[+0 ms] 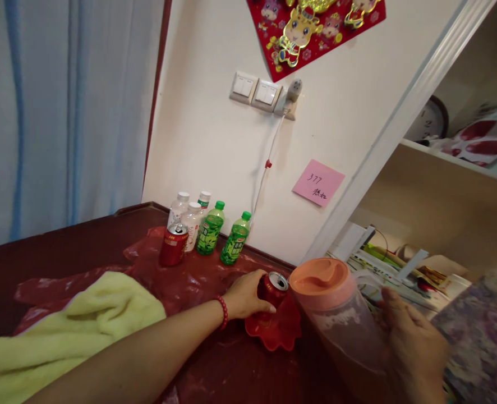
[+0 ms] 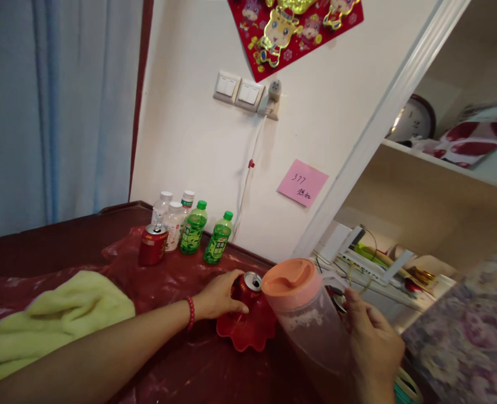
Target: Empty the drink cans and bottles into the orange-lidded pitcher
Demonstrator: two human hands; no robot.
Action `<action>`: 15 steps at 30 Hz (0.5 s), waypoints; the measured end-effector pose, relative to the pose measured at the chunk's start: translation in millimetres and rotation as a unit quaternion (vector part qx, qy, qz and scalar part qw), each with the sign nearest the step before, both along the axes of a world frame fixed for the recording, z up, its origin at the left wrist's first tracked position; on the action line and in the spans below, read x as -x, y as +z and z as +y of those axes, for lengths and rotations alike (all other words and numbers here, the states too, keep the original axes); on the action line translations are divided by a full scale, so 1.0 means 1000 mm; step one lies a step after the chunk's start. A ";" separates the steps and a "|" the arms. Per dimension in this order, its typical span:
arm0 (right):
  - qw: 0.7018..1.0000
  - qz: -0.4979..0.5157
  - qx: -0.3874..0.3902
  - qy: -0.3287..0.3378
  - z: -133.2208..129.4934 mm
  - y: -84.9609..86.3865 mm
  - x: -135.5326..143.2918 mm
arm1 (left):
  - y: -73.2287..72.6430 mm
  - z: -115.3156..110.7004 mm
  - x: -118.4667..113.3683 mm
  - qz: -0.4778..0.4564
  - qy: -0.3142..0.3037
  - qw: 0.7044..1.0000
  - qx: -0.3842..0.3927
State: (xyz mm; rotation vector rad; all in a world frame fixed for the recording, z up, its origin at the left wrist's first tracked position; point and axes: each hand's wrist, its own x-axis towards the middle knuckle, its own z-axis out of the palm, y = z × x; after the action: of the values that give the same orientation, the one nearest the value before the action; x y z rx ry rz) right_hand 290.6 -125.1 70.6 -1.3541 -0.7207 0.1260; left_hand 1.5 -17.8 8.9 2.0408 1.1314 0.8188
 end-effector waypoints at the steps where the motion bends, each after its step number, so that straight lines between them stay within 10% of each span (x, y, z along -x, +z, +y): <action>1: 1.000 0.013 0.012 -0.007 0.000 0.001 0.001 | 0.000 0.000 0.000 0.003 -0.002 1.000 0.001; 15: 0.992 -0.048 0.085 -0.079 -0.004 0.004 0.000 | 0.000 0.000 0.000 0.017 -0.018 1.000 -0.003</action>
State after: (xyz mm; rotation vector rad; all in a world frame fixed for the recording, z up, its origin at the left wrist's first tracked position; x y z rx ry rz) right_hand 290.2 -129.2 74.9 -1.5835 -0.6909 -0.0039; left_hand 1.6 -17.7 8.9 2.0822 1.1083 0.7725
